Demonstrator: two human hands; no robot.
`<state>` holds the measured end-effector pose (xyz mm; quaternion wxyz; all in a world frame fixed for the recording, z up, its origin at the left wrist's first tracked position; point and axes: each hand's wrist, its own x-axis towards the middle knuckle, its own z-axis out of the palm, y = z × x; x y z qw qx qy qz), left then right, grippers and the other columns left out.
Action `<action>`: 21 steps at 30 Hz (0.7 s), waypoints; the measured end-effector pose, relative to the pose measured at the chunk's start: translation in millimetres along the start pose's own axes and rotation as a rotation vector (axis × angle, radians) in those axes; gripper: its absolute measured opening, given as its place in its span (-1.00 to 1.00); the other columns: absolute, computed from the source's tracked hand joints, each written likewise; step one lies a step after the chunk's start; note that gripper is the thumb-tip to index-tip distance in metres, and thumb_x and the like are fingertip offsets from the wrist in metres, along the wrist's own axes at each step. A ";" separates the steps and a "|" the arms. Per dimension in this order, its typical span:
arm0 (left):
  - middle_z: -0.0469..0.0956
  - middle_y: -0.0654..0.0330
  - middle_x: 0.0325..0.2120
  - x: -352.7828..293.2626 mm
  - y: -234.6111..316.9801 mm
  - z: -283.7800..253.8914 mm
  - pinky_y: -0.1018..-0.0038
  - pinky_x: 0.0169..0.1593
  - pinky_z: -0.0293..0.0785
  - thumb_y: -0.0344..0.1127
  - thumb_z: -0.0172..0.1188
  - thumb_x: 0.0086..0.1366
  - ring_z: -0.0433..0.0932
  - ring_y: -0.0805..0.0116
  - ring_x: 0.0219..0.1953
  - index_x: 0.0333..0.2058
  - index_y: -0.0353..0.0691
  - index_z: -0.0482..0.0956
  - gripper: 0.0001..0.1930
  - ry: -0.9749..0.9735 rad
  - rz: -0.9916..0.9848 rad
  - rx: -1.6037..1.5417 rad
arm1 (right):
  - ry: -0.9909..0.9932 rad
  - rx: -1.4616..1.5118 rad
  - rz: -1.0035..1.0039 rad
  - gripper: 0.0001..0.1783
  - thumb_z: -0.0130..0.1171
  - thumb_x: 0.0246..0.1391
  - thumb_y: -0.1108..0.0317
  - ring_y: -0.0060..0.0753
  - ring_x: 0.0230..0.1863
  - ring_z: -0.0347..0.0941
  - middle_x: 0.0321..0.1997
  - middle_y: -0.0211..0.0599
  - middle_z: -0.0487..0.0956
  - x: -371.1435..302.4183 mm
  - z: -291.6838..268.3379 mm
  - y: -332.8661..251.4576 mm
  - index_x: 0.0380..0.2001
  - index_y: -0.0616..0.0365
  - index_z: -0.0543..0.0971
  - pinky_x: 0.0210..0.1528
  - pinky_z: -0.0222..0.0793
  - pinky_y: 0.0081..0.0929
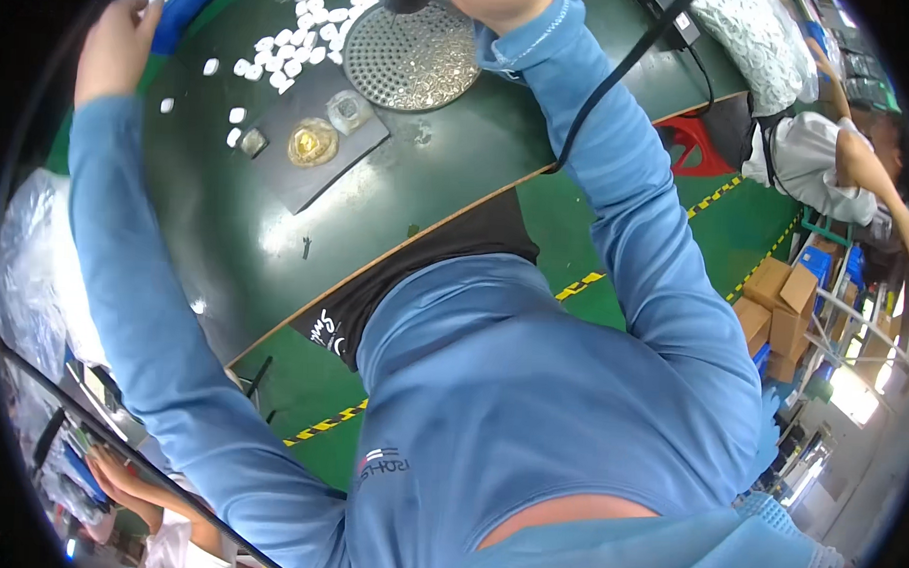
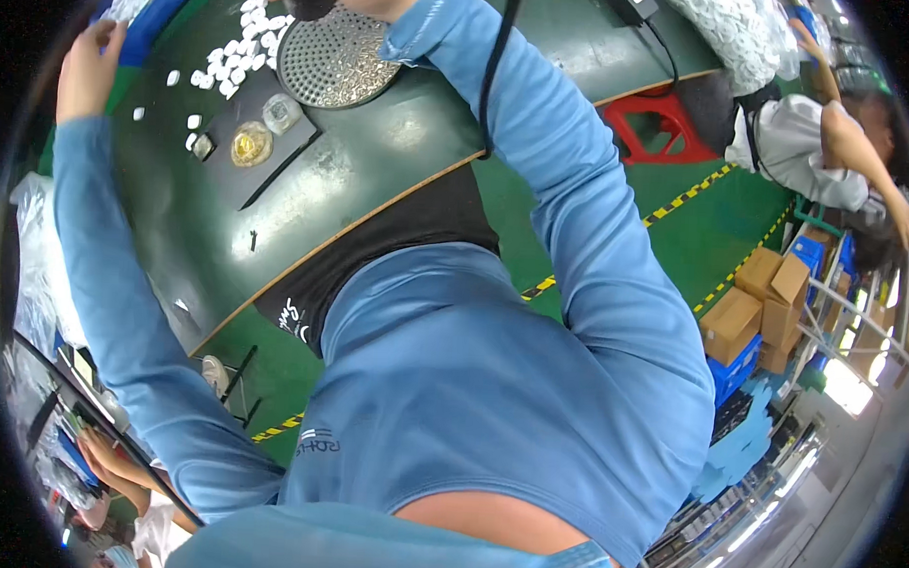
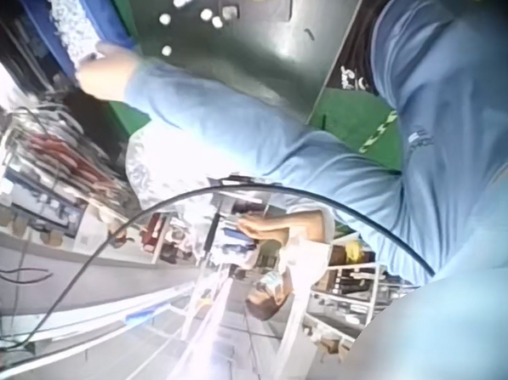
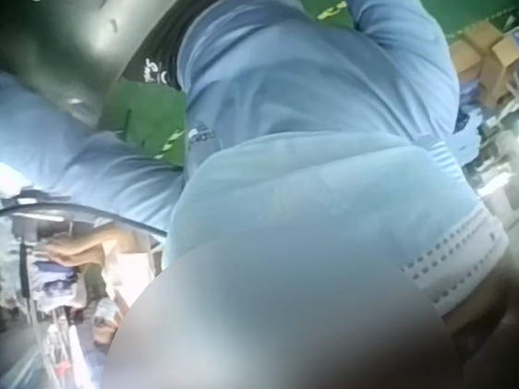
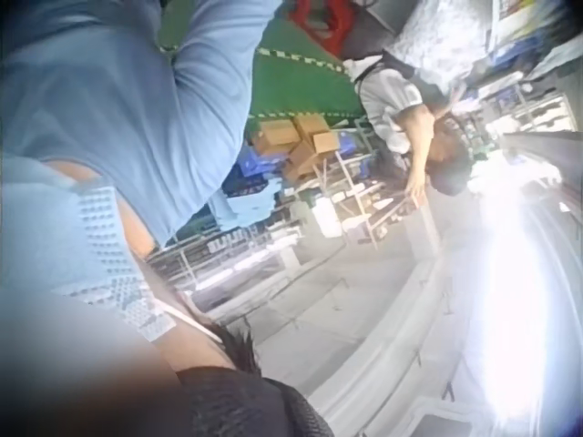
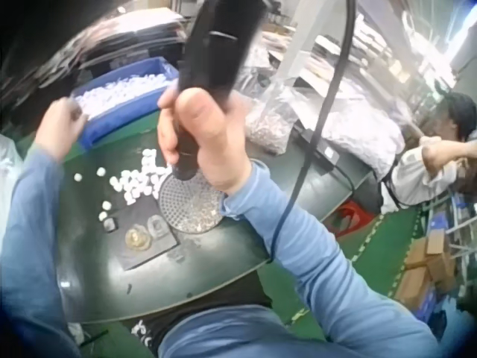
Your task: Assembling and testing small white electronic components using a handheld tool at a factory workstation.
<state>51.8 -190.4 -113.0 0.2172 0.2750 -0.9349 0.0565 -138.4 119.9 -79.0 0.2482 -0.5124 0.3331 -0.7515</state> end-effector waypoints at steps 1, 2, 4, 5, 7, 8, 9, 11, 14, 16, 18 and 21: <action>0.72 -0.09 -0.26 -18.0 0.3 -9.0 0.36 -0.04 0.59 -0.04 0.29 0.36 0.74 0.14 -0.16 -0.13 -0.38 0.69 -0.57 -0.032 -0.044 -0.163 | -0.010 0.023 0.008 -0.42 0.25 0.26 -0.11 -0.50 -0.65 0.44 -0.58 -0.27 0.53 3.7 5.7 2.8 -0.21 0.33 0.53 -0.58 0.38 -0.55; 0.73 -0.05 -0.27 -41.4 6.1 -17.9 0.37 -0.07 0.59 -0.10 0.30 0.36 0.74 0.18 -0.20 -0.08 -0.36 0.68 -0.61 -0.068 -0.076 -0.258 | -0.011 0.019 0.039 -0.47 0.27 0.25 -0.05 -0.52 -0.65 0.44 -0.59 -0.29 0.54 6.3 13.3 -1.3 -0.23 0.34 0.55 -0.59 0.38 -0.56; 0.72 -0.01 -0.26 -78.8 21.0 -20.1 0.41 -0.08 0.58 -0.21 0.31 0.36 0.72 0.20 -0.21 -0.07 -0.34 0.68 -0.69 -0.080 -0.037 -0.391 | -0.033 0.009 0.047 -0.48 0.27 0.25 -0.02 -0.53 -0.66 0.44 -0.59 -0.29 0.54 8.1 16.4 0.1 -0.23 0.34 0.54 -0.60 0.38 -0.56; 0.71 0.03 -0.25 -81.0 39.6 -18.1 0.43 -0.09 0.56 -0.29 0.29 0.37 0.70 0.22 -0.22 -0.09 -0.33 0.68 -0.75 -0.108 0.038 -0.480 | -0.024 0.010 0.018 -0.47 0.26 0.25 -0.04 -0.53 -0.66 0.44 -0.59 -0.29 0.54 9.0 12.5 0.4 -0.24 0.34 0.55 -0.59 0.38 -0.56; 0.69 0.01 -0.24 -72.0 70.3 -19.0 0.39 -0.09 0.56 -0.33 0.26 0.37 0.68 0.18 -0.24 -0.08 -0.34 0.66 -0.76 -0.156 0.131 -0.502 | -0.030 0.028 -0.007 -0.42 0.24 0.26 -0.12 -0.53 -0.66 0.44 -0.59 -0.29 0.54 10.8 14.6 3.6 -0.23 0.33 0.53 -0.58 0.39 -0.57; 0.69 0.00 -0.24 -64.3 76.2 -5.5 0.38 -0.09 0.56 -0.33 0.26 0.37 0.68 0.13 -0.23 -0.07 -0.35 0.65 -0.76 -0.095 0.185 -0.567 | -0.029 0.020 -0.023 -0.40 0.24 0.26 -0.14 -0.53 -0.65 0.44 -0.58 -0.29 0.53 10.6 12.4 3.8 -0.22 0.32 0.53 -0.58 0.39 -0.57; 0.69 0.04 -0.22 -56.7 82.7 0.9 0.41 -0.06 0.55 -0.35 0.24 0.39 0.67 0.21 -0.21 -0.06 -0.34 0.65 -0.77 -0.129 0.186 -0.586 | -0.026 0.011 -0.040 -0.39 0.24 0.26 -0.16 -0.53 -0.65 0.44 -0.58 -0.29 0.53 10.2 9.0 4.1 -0.20 0.31 0.52 -0.58 0.39 -0.58; 0.68 0.07 -0.23 -46.1 77.4 17.8 0.43 -0.04 0.55 -0.35 0.25 0.41 0.67 0.29 -0.20 -0.04 -0.34 0.64 -0.77 -0.165 0.191 -0.632 | -0.022 0.014 -0.015 -0.38 0.24 0.25 -0.17 -0.52 -0.64 0.44 -0.58 -0.28 0.53 11.0 10.8 6.5 -0.19 0.31 0.50 -0.58 0.38 -0.58; 0.69 0.09 -0.34 -31.1 75.4 52.8 0.42 -0.08 0.56 -0.33 0.28 0.37 0.66 0.35 -0.25 -0.09 -0.35 0.64 -0.77 -0.278 0.173 -0.651 | -0.005 0.038 -0.004 -0.39 0.25 0.25 -0.16 -0.52 -0.65 0.43 -0.58 -0.27 0.52 11.6 8.7 7.9 -0.20 0.32 0.51 -0.58 0.38 -0.58; 0.68 0.10 -0.35 -22.3 77.3 58.6 0.43 -0.09 0.56 -0.34 0.28 0.37 0.65 0.37 -0.27 -0.13 -0.38 0.63 -0.78 -0.336 0.196 -0.627 | 0.000 0.022 -0.057 -0.40 0.27 0.25 -0.14 -0.51 -0.65 0.43 -0.58 -0.27 0.52 13.5 6.1 7.4 -0.20 0.32 0.51 -0.58 0.37 -0.58; 0.63 0.17 -0.44 -18.2 80.2 60.6 0.47 -0.18 0.51 -0.37 0.29 0.34 0.56 0.46 -0.35 -0.27 -0.41 0.58 -0.82 -0.369 0.231 -0.635 | 0.027 0.011 -0.070 -0.42 0.29 0.24 -0.12 -0.51 -0.66 0.42 -0.59 -0.28 0.52 16.1 4.7 6.8 -0.25 0.31 0.54 -0.58 0.36 -0.58; 0.46 0.33 -0.55 -10.7 73.5 69.2 0.52 -0.33 0.37 -0.36 0.29 0.31 0.39 0.57 -0.44 -0.38 -0.36 0.54 -0.82 -0.417 0.223 -0.621 | 0.043 -0.012 -0.084 -0.45 0.30 0.24 -0.10 -0.52 -0.64 0.43 -0.58 -0.31 0.52 20.8 -0.5 9.9 -0.28 0.29 0.56 -0.55 0.37 -0.58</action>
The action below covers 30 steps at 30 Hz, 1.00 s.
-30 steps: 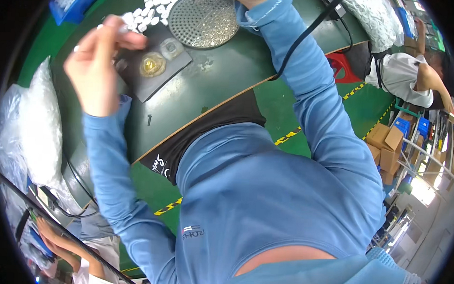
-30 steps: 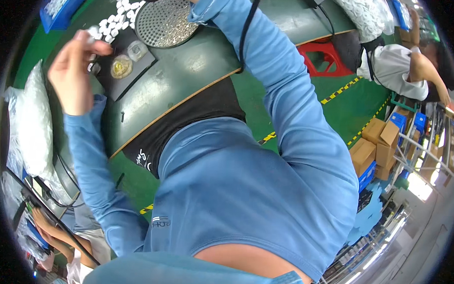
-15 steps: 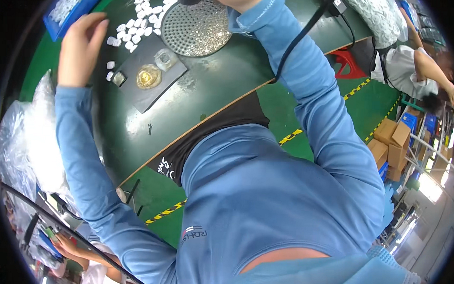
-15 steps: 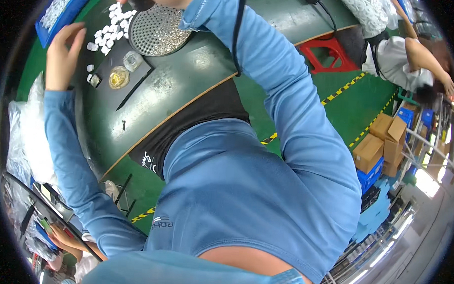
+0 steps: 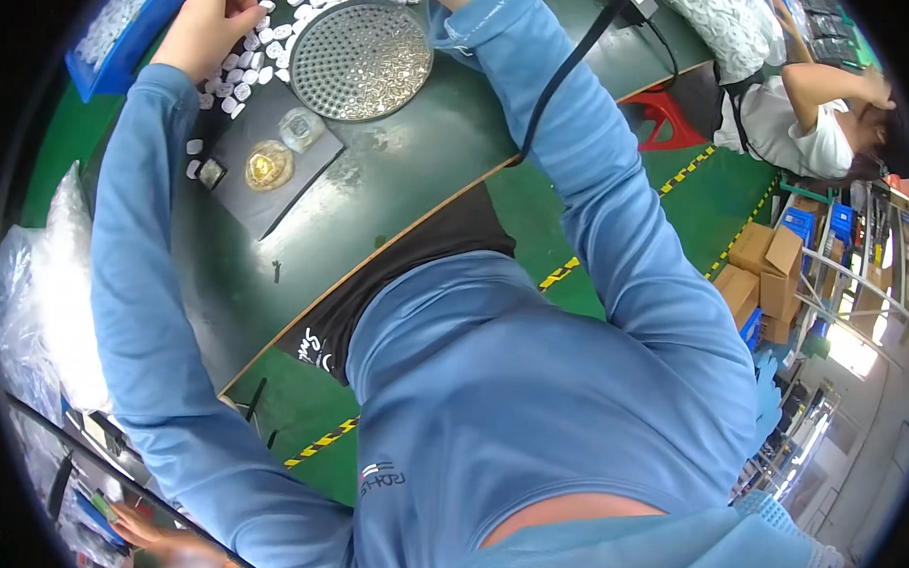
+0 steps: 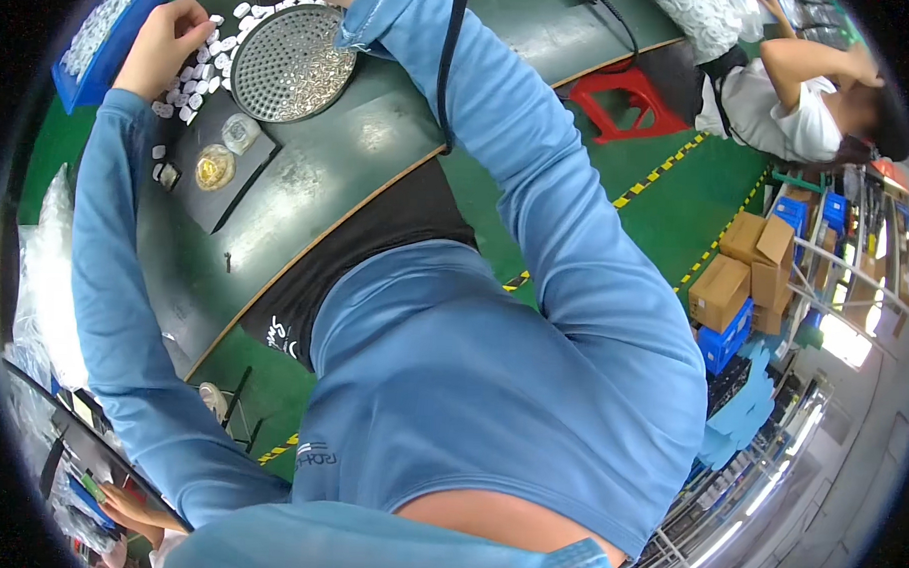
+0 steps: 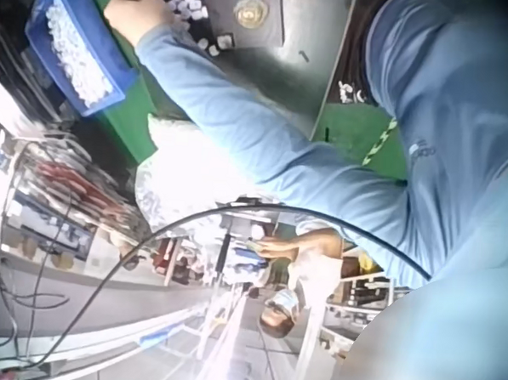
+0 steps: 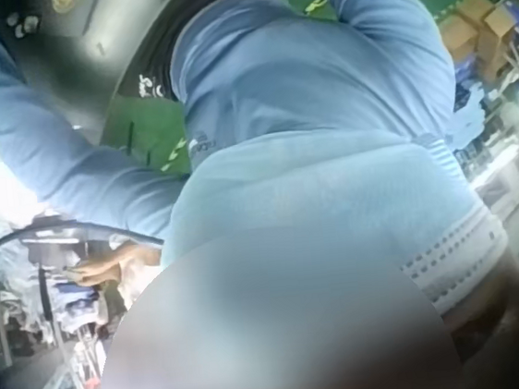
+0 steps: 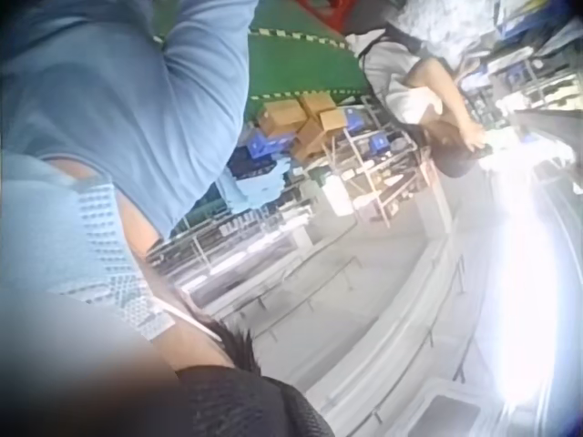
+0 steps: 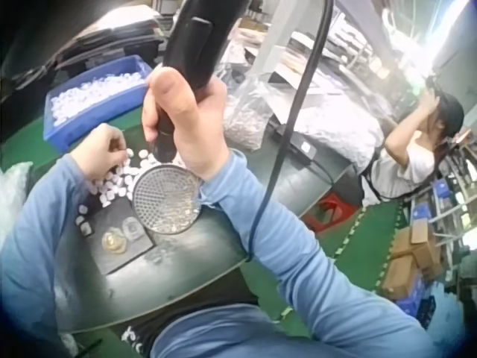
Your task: Assembling and testing small white electronic components using a handheld tool at a factory workstation.
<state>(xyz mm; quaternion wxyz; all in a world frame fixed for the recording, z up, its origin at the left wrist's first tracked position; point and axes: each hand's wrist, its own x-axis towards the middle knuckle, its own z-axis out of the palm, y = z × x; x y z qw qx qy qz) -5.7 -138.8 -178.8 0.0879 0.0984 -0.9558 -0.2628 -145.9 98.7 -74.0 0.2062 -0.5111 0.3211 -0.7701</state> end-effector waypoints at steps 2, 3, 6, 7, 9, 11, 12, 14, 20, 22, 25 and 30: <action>0.47 0.34 -0.54 3.8 -7.5 1.7 0.52 -0.32 0.36 -0.36 0.29 0.31 0.39 0.58 -0.44 -0.37 -0.35 0.54 -0.82 -0.006 -0.017 -0.010 | -0.083 0.043 -0.034 -0.54 0.35 0.22 0.03 -0.54 -0.60 0.47 -0.54 -0.35 0.55 2.8 -5.7 4.4 -0.23 0.28 0.57 -0.51 0.39 -0.61; 0.47 0.36 -0.53 5.3 -9.1 2.9 0.53 -0.32 0.36 -0.37 0.29 0.31 0.39 0.58 -0.44 -0.37 -0.35 0.54 -0.83 -0.024 -0.029 -0.017 | -0.071 0.047 -0.001 -0.59 0.39 0.19 0.12 -0.56 -0.57 0.48 -0.50 -0.36 0.56 1.9 -3.2 3.9 -0.19 0.28 0.56 -0.49 0.40 -0.63; 0.47 0.37 -0.52 -1.6 -10.5 7.6 0.54 -0.31 0.36 -0.37 0.29 0.31 0.38 0.60 -0.43 -0.37 -0.34 0.53 -0.84 -0.003 -0.033 -0.040 | -0.067 0.093 0.090 -0.55 0.49 0.09 0.31 -0.62 -0.54 0.51 -0.40 -0.38 0.60 0.4 2.7 6.0 -0.05 0.26 0.52 -0.47 0.40 -0.66; 0.48 0.39 -0.50 -5.2 26.3 4.5 0.57 -0.30 0.36 -0.40 0.29 0.29 0.39 0.61 -0.42 -0.33 -0.34 0.55 -0.87 -0.005 -0.083 -0.069 | -0.078 0.081 0.097 -0.53 0.50 0.08 0.31 -0.63 -0.53 0.51 -0.39 -0.38 0.61 0.1 1.4 4.3 -0.04 0.26 0.51 -0.47 0.40 -0.66; 0.48 0.39 -0.49 -7.4 31.1 6.8 0.59 -0.30 0.36 -0.41 0.29 0.27 0.39 0.61 -0.41 -0.30 -0.35 0.56 -0.87 0.021 -0.081 -0.102 | -0.084 0.068 0.104 -0.53 0.50 0.08 0.31 -0.63 -0.53 0.51 -0.39 -0.38 0.61 -1.1 -0.6 2.5 -0.03 0.26 0.52 -0.48 0.40 -0.66; 0.48 0.39 -0.45 -8.5 34.9 6.0 0.61 -0.29 0.37 -0.45 0.30 0.24 0.40 0.62 -0.39 -0.22 -0.37 0.60 -0.83 0.048 -0.114 -0.119 | -0.108 0.078 0.117 -0.51 0.51 0.08 0.30 -0.63 -0.53 0.51 -0.39 -0.39 0.61 -1.1 -1.8 3.6 -0.02 0.26 0.52 -0.47 0.40 -0.66; 0.48 0.39 -0.45 -9.2 35.1 5.0 0.61 -0.29 0.37 -0.45 0.30 0.24 0.40 0.62 -0.39 -0.22 -0.37 0.60 -0.83 0.051 -0.118 -0.118 | -0.112 0.082 0.118 -0.51 0.51 0.08 0.30 -0.63 -0.53 0.51 -0.39 -0.39 0.61 -0.5 -1.2 4.2 -0.02 0.26 0.52 -0.47 0.40 -0.66; 0.48 0.37 -0.43 -10.2 32.3 2.6 0.61 -0.29 0.37 -0.46 0.29 0.21 0.40 0.62 -0.38 -0.19 -0.37 0.60 -0.81 0.025 -0.104 -0.086 | -0.119 0.070 0.131 -0.52 0.50 0.09 0.30 -0.63 -0.52 0.52 -0.39 -0.38 0.61 0.9 1.2 4.4 -0.01 0.26 0.52 -0.46 0.41 -0.66; 0.61 0.20 -0.36 -44.7 -26.5 11.1 0.44 -0.20 0.49 -0.45 0.36 0.19 0.54 0.43 -0.31 -0.12 -0.32 0.59 -0.73 0.200 0.010 -0.081 | -0.136 0.171 0.246 -0.48 0.44 0.15 0.33 -0.59 -0.45 0.53 -0.37 -0.39 0.59 1.4 23.3 22.9 0.11 0.27 0.49 -0.36 0.49 -0.59; 0.51 -0.08 -0.35 -38.6 102.2 -7.5 0.17 -0.12 0.46 -0.42 0.27 0.06 0.49 -0.11 -0.22 -0.31 -0.32 0.58 -0.81 0.298 -0.028 0.034 | -0.132 -0.029 0.164 -0.35 0.39 0.20 0.12 -0.54 -0.41 0.53 -0.36 -0.36 0.59 -1.8 -5.0 12.2 0.20 0.29 0.42 -0.32 0.49 -0.56; 0.44 -0.09 0.06 -95.0 163.0 -38.9 0.07 0.22 0.31 -0.31 0.30 0.16 0.38 -0.17 0.16 0.14 -0.25 0.48 -0.46 0.182 -0.156 0.135 | -0.133 -0.136 0.079 -0.13 0.38 0.14 -0.18 -0.50 -0.39 0.52 -0.35 -0.36 0.55 -5.5 -1.3 6.2 0.21 0.35 0.40 -0.36 0.41 -0.59; 0.66 0.09 -0.21 -211.7 159.5 -72.3 0.25 -0.03 0.52 -0.46 0.46 0.11 0.62 0.10 -0.15 -0.11 -0.24 0.68 -0.67 0.840 0.057 0.583 | -0.115 -0.122 0.065 -0.11 0.27 0.18 -0.29 -0.47 -0.40 0.47 -0.37 -0.35 0.50 -2.6 12.5 13.0 0.21 0.33 0.40 -0.37 0.38 -0.56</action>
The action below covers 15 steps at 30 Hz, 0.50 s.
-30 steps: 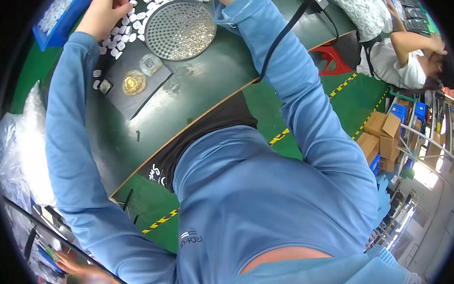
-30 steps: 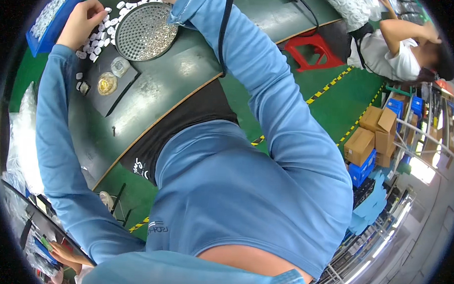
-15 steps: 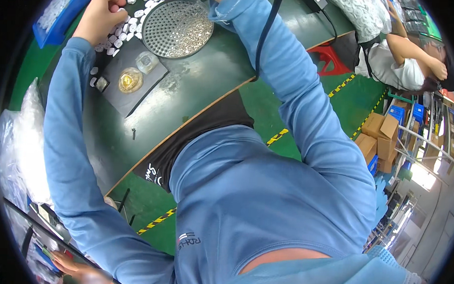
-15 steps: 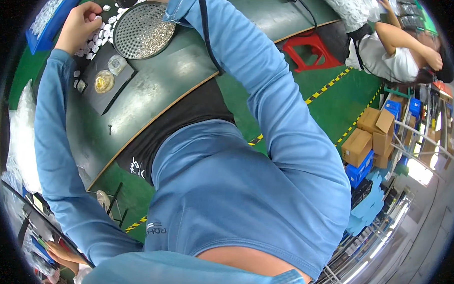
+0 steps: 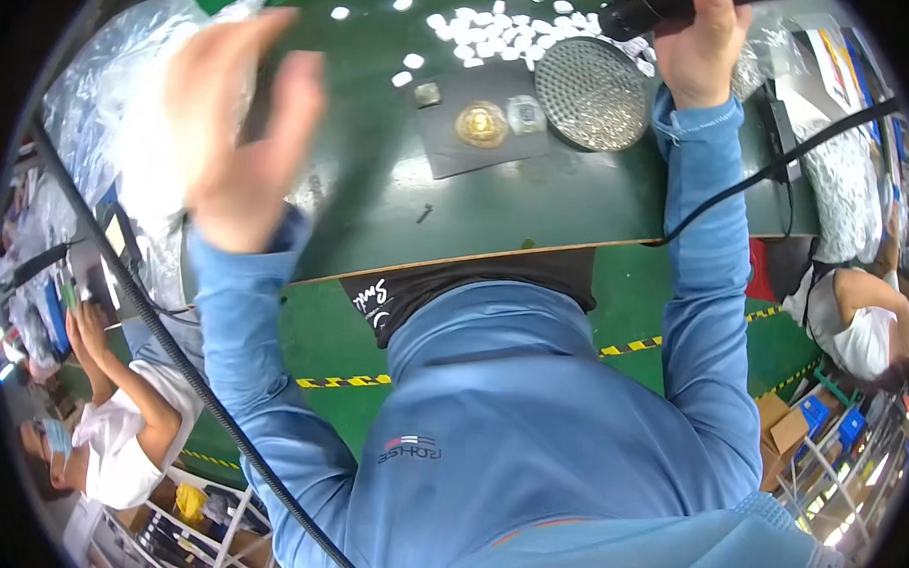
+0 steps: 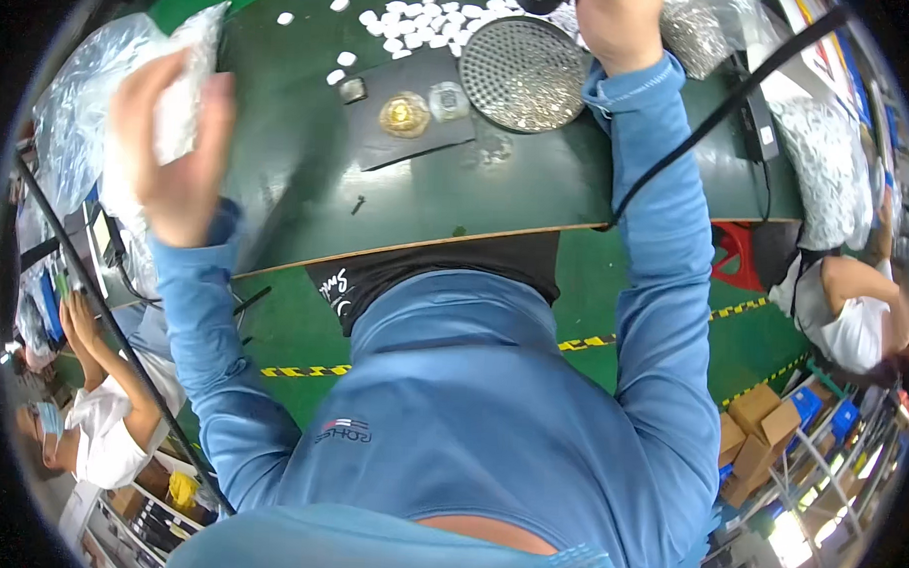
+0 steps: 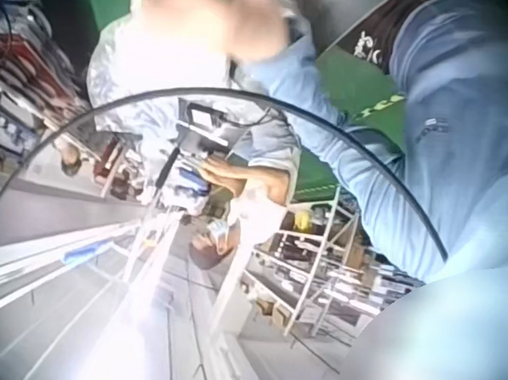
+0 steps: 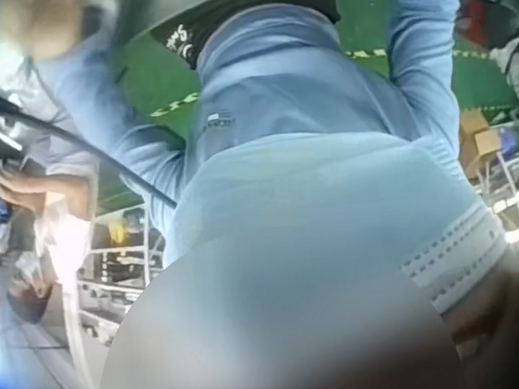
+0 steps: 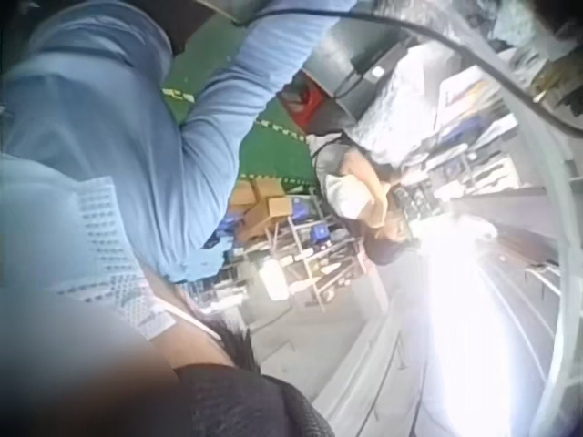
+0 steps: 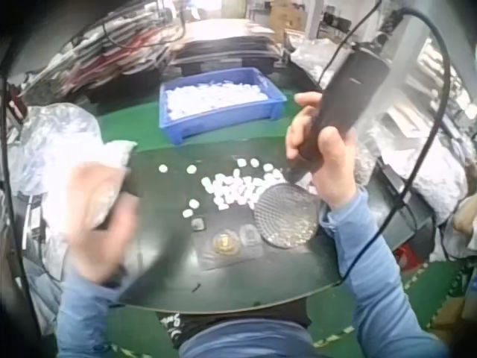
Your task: Assembling and testing small white electronic components using a handheld tool at a factory workstation.
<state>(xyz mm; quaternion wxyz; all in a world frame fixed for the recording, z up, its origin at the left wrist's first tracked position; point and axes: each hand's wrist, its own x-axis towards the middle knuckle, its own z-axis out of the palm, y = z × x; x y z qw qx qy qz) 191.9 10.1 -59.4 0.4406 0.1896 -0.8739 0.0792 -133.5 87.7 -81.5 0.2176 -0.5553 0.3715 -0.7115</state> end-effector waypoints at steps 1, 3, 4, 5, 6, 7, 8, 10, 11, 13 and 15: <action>0.69 0.07 -0.24 -3.9 -31.5 -28.8 0.30 -0.01 0.53 -0.46 0.45 0.14 0.64 0.16 -0.17 -0.12 -0.28 0.69 -0.70 0.109 -0.028 0.094 | -0.005 0.026 0.000 -0.11 0.26 0.19 -0.30 -0.46 -0.39 0.47 -0.37 -0.34 0.49 2.3 4.1 2.3 0.21 0.33 0.40 -0.36 0.38 -0.56; 0.72 0.07 -0.34 -1.1 -82.6 -66.9 0.44 -0.15 0.60 -0.36 0.44 0.24 0.69 0.32 -0.29 -0.20 -0.34 0.72 -0.79 0.324 -0.299 0.174 | -0.020 0.024 -0.020 -0.12 0.24 0.20 -0.29 -0.45 -0.36 0.46 -0.35 -0.32 0.48 3.6 1.0 4.0 0.21 0.32 0.39 -0.30 0.39 -0.53; 0.73 0.10 -0.38 -5.8 -130.2 -79.5 0.48 -0.20 0.61 -0.29 0.42 0.28 0.70 0.35 -0.33 -0.22 -0.36 0.73 -0.77 0.370 -0.345 0.251 | -0.018 0.018 -0.039 -0.12 0.24 0.20 -0.29 -0.44 -0.35 0.46 -0.34 -0.32 0.48 3.3 -1.1 5.8 0.21 0.32 0.39 -0.29 0.39 -0.52; 0.74 0.09 -0.38 -11.7 -167.0 -94.2 0.48 -0.18 0.60 -0.22 0.40 0.30 0.71 0.35 -0.33 -0.20 -0.36 0.74 -0.72 0.229 -0.440 0.266 | -0.012 0.005 -0.046 -0.12 0.24 0.20 -0.29 -0.44 -0.35 0.46 -0.33 -0.32 0.48 1.7 -5.0 8.5 0.21 0.32 0.39 -0.29 0.39 -0.52; 0.75 0.06 -0.35 -11.9 -176.1 -91.9 0.45 -0.15 0.59 -0.23 0.28 0.36 0.72 0.33 -0.27 -0.19 -0.33 0.75 -0.74 0.129 -0.457 0.485 | -0.007 0.001 -0.037 -0.12 0.24 0.20 -0.29 -0.43 -0.35 0.46 -0.33 -0.32 0.47 1.0 -5.3 9.7 0.21 0.32 0.39 -0.29 0.39 -0.52; 0.74 -0.03 -0.34 -28.9 -206.1 -102.8 0.40 -0.14 0.58 -0.18 0.23 0.38 0.74 0.27 -0.25 -0.19 -0.34 0.73 -0.70 -0.047 -0.477 0.556 | -0.003 0.005 -0.031 -0.12 0.25 0.20 -0.29 -0.43 -0.35 0.46 -0.33 -0.32 0.47 0.4 -3.3 9.8 0.20 0.31 0.39 -0.29 0.39 -0.52; 0.73 -0.08 -0.33 -44.7 -231.1 -111.7 0.38 -0.14 0.58 -0.20 0.22 0.38 0.74 0.22 -0.23 -0.18 -0.36 0.72 -0.70 -0.276 -0.549 0.507 | -0.005 0.013 -0.023 -0.14 0.24 0.21 -0.28 -0.43 -0.35 0.46 -0.34 -0.32 0.48 -0.2 -1.7 12.0 0.19 0.31 0.40 -0.29 0.39 -0.52; 0.71 -0.14 -0.33 -65.7 -239.3 -99.9 0.35 -0.17 0.56 -0.25 0.20 0.35 0.73 0.15 -0.24 -0.19 -0.39 0.69 -0.71 -0.520 -0.608 0.382 | 0.000 0.015 -0.016 -0.15 0.24 0.21 -0.28 -0.43 -0.35 0.46 -0.34 -0.32 0.48 -2.1 0.3 14.6 0.19 0.31 0.40 -0.29 0.39 -0.52; 0.70 -0.16 -0.34 -73.7 -233.3 -92.9 0.35 -0.19 0.54 -0.28 0.19 0.34 0.72 0.13 -0.26 -0.19 -0.40 0.68 -0.73 -0.533 -0.605 0.332 | 0.004 0.027 -0.002 -0.16 0.24 0.22 -0.27 -0.43 -0.35 0.46 -0.35 -0.32 0.48 -3.1 2.6 16.6 0.19 0.31 0.40 -0.29 0.39 -0.52; 0.60 -0.07 -0.49 -71.4 -214.9 -74.5 0.31 -0.28 0.49 -0.34 0.17 0.31 0.60 0.12 -0.43 -0.16 -0.42 0.61 -0.75 -0.538 -0.611 0.296 | 0.003 0.001 -0.021 -0.20 0.22 0.25 -0.24 -0.43 -0.35 0.46 -0.35 -0.32 0.48 -1.6 0.3 9.8 0.17 0.32 0.42 -0.30 0.39 -0.52; 0.50 0.03 -0.55 -80.9 -216.3 -68.6 0.29 -0.34 0.43 -0.35 0.20 0.29 0.49 0.18 -0.50 -0.12 -0.41 0.57 -0.73 -0.456 -0.503 0.326 | -0.006 0.006 -0.040 -0.22 0.21 0.27 -0.22 -0.44 -0.35 0.46 -0.35 -0.31 0.49 0.8 0.4 10.1 0.16 0.32 0.42 -0.30 0.38 -0.52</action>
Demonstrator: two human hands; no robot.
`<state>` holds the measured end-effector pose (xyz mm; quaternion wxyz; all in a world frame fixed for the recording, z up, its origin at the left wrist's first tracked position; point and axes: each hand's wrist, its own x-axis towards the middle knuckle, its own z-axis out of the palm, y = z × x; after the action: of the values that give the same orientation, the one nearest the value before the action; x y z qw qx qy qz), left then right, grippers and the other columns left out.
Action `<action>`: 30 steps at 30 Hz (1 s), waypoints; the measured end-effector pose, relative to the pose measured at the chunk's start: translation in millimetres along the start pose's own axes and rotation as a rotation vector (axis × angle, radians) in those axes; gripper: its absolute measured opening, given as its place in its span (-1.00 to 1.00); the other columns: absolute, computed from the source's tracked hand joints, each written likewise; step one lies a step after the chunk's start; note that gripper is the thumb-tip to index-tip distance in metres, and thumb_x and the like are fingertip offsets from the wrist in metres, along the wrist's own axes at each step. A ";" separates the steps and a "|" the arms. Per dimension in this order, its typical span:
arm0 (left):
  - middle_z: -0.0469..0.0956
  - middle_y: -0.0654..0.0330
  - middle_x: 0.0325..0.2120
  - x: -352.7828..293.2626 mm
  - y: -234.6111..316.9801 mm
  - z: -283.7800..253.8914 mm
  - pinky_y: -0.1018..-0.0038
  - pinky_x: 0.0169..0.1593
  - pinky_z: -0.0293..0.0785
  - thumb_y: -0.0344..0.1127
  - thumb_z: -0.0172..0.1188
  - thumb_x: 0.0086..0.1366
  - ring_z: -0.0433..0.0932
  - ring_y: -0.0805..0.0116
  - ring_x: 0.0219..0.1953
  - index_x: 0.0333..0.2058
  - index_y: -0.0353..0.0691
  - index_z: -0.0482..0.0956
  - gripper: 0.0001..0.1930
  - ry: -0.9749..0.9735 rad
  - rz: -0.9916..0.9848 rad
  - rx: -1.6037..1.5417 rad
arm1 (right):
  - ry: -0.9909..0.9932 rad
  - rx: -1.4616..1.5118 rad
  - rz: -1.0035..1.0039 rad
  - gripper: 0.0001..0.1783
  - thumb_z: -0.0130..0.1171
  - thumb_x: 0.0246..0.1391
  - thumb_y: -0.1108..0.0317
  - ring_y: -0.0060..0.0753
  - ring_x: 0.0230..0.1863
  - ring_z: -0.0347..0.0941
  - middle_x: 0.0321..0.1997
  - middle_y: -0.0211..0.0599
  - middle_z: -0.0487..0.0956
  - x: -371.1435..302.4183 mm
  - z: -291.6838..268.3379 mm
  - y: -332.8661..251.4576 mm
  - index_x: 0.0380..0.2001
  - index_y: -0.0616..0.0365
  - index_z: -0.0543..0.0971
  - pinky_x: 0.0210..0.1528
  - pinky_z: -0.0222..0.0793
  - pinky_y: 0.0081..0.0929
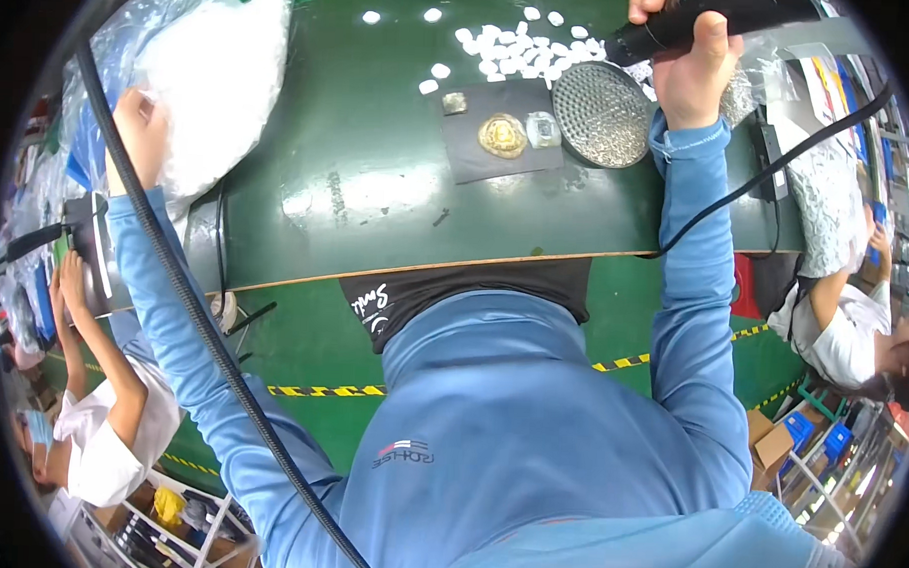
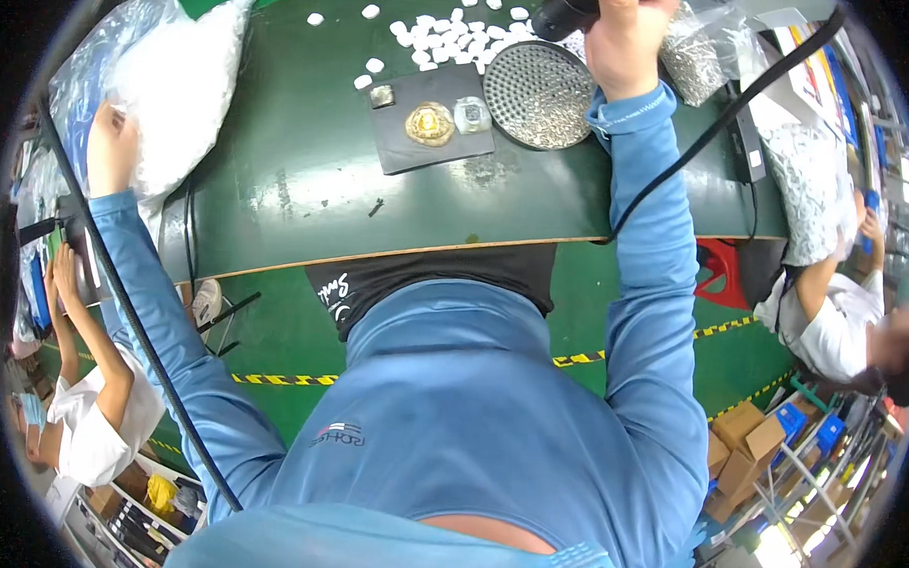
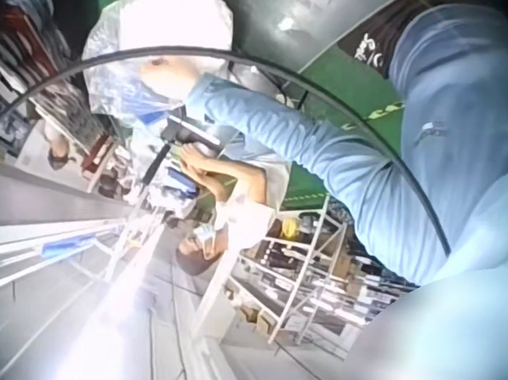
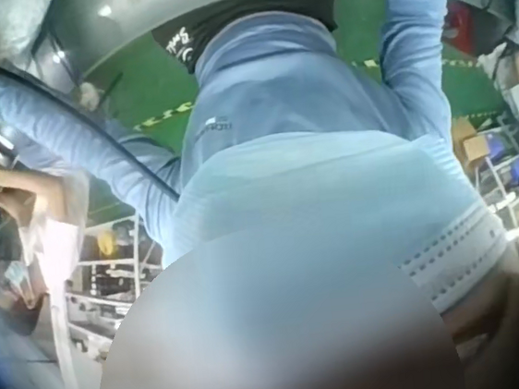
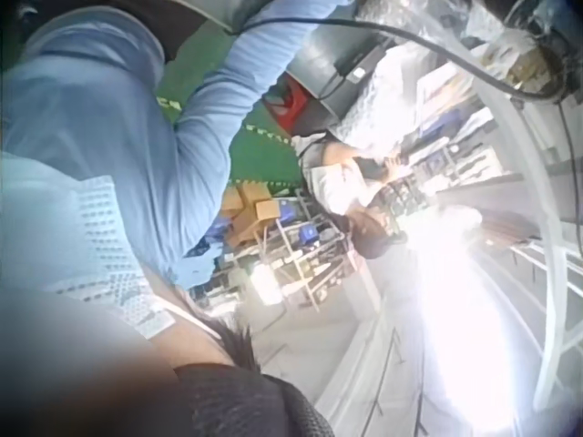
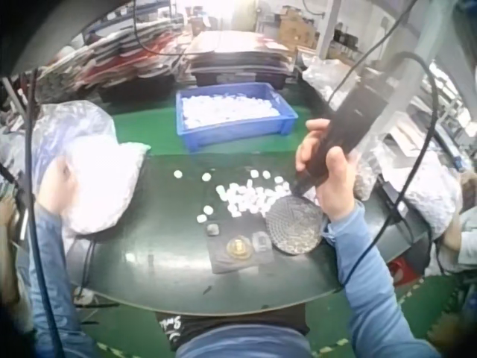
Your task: Assembling and testing small white electronic components using a handheld tool at a factory workstation.
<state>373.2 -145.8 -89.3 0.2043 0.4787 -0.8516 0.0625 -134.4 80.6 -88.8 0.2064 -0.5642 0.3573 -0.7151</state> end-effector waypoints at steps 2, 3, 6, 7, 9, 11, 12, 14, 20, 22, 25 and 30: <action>0.51 0.05 -0.55 -5.6 -4.1 0.4 0.30 -0.34 0.43 -0.37 0.22 0.28 0.50 0.21 -0.49 -0.11 -0.42 0.57 -0.73 -0.006 -0.039 -0.059 | 0.002 0.018 0.014 -0.23 0.21 0.27 -0.22 -0.43 -0.34 0.46 -0.35 -0.31 0.48 -0.3 2.2 1.4 0.16 0.32 0.42 -0.30 0.38 -0.52; 0.56 0.02 -0.46 -5.2 -3.5 -1.0 0.32 -0.31 0.45 -0.37 0.24 0.28 0.51 0.22 -0.46 -0.07 -0.43 0.56 -0.70 -0.035 -0.040 -0.033 | 0.003 0.016 0.023 -0.23 0.21 0.27 -0.22 -0.43 -0.34 0.46 -0.34 -0.31 0.48 -1.5 3.1 0.7 0.15 0.32 0.43 -0.30 0.38 -0.52; 0.64 -0.04 -0.09 -9.7 15.3 -6.8 0.42 -0.15 0.49 -0.42 0.28 0.25 0.55 0.29 -0.29 0.07 -0.45 0.54 -0.58 -0.086 0.020 -0.079 | 0.012 -0.001 0.036 -0.23 0.20 0.27 -0.23 -0.43 -0.34 0.45 -0.35 -0.31 0.48 -4.2 -1.7 -0.4 0.14 0.32 0.43 -0.31 0.37 -0.52; 0.56 -0.04 0.13 -12.6 17.7 -10.0 0.47 -0.02 0.46 -0.46 0.28 0.25 0.54 0.32 -0.18 0.14 -0.44 0.52 -0.53 -0.010 0.206 -0.216 | 0.019 -0.004 0.040 -0.23 0.20 0.27 -0.23 -0.43 -0.34 0.45 -0.35 -0.31 0.48 -4.4 -2.1 -1.2 0.14 0.32 0.43 -0.31 0.37 -0.52; 0.62 -0.01 0.04 -7.2 64.6 -42.9 0.49 0.03 0.44 -0.50 0.25 0.27 0.55 0.36 -0.12 0.13 -0.43 0.54 -0.56 -0.257 0.116 -0.242 | 0.008 -0.025 0.049 -0.22 0.21 0.26 -0.24 -0.43 -0.35 0.45 -0.36 -0.30 0.48 -4.7 -7.4 -3.5 0.13 0.33 0.43 -0.31 0.38 -0.52; 0.67 0.05 -0.08 -5.2 22.5 -36.3 0.49 0.03 0.46 -0.50 0.17 0.35 0.57 0.42 -0.10 0.07 -0.48 0.57 -0.67 -0.242 0.022 -0.482 | 0.000 -0.018 0.052 -0.21 0.22 0.25 -0.23 -0.44 -0.35 0.46 -0.36 -0.30 0.50 -1.4 -4.8 -3.5 0.12 0.36 0.43 -0.29 0.39 -0.52; 0.67 0.10 -0.31 10.3 34.3 -38.0 0.45 -0.19 0.51 -0.53 0.08 0.37 0.60 0.44 -0.26 0.04 -0.50 0.57 -0.70 -0.354 -0.176 -0.471 | 0.007 -0.041 0.060 -0.21 0.22 0.25 -0.23 -0.44 -0.35 0.47 -0.35 -0.30 0.50 -2.3 -9.8 -3.3 0.12 0.36 0.43 -0.28 0.40 -0.52; 0.69 0.02 -0.32 24.6 -46.2 -20.9 0.34 -0.16 0.55 -0.52 0.03 0.40 0.65 0.30 -0.23 0.06 -0.47 0.55 -0.69 -0.374 -0.138 -0.344 | 0.007 -0.004 0.055 -0.25 0.24 0.26 -0.19 -0.46 -0.35 0.48 -0.35 -0.29 0.53 0.5 -2.4 -3.0 0.10 0.37 0.45 -0.27 0.41 -0.52; 0.68 0.03 -0.04 82.8 18.2 15.0 0.37 0.11 0.52 -0.42 0.18 0.41 0.65 0.22 -0.01 0.12 -0.37 0.54 -0.66 -0.223 0.225 -0.415 | 0.172 0.535 0.199 -0.33 0.28 0.27 -0.09 -0.48 -0.37 0.49 -0.37 -0.30 0.55 -8.0 -8.2 -7.1 0.07 0.38 0.48 -0.28 0.42 -0.52; 0.67 0.06 -0.01 99.6 19.6 18.4 0.39 0.12 0.51 -0.36 0.23 0.42 0.64 0.25 0.00 0.16 -0.35 0.53 -0.62 -0.088 0.214 -0.504 | 0.181 0.529 0.223 -0.34 0.28 0.27 -0.08 -0.48 -0.37 0.49 -0.37 -0.30 0.55 -5.8 -6.7 -11.7 0.06 0.38 0.49 -0.28 0.42 -0.53; 0.66 0.07 0.04 97.2 -40.8 44.5 0.37 0.16 0.48 -0.26 0.20 0.46 0.65 0.21 0.01 0.21 -0.34 0.51 -0.57 0.045 0.029 -0.608 | 0.095 0.230 0.162 -0.36 0.28 0.27 -0.05 -0.49 -0.37 0.49 -0.37 -0.30 0.56 -0.8 0.4 -18.8 0.06 0.37 0.49 -0.28 0.41 -0.54; 0.64 0.09 0.07 93.6 -14.3 30.2 0.42 0.22 0.43 -0.27 0.13 0.49 0.62 0.22 0.06 0.18 -0.39 0.54 -0.60 -0.005 -0.213 -0.316 | 0.036 -0.013 0.082 -0.39 0.30 0.26 -0.04 -0.53 -0.39 0.49 -0.37 -0.33 0.57 -4.8 -13.5 -11.9 0.06 0.32 0.51 -0.31 0.38 -0.60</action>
<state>333.6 -236.4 -79.8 0.2805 0.5281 -0.7958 -0.0952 -144.7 95.6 -84.6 0.2253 -0.5374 0.3885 -0.7138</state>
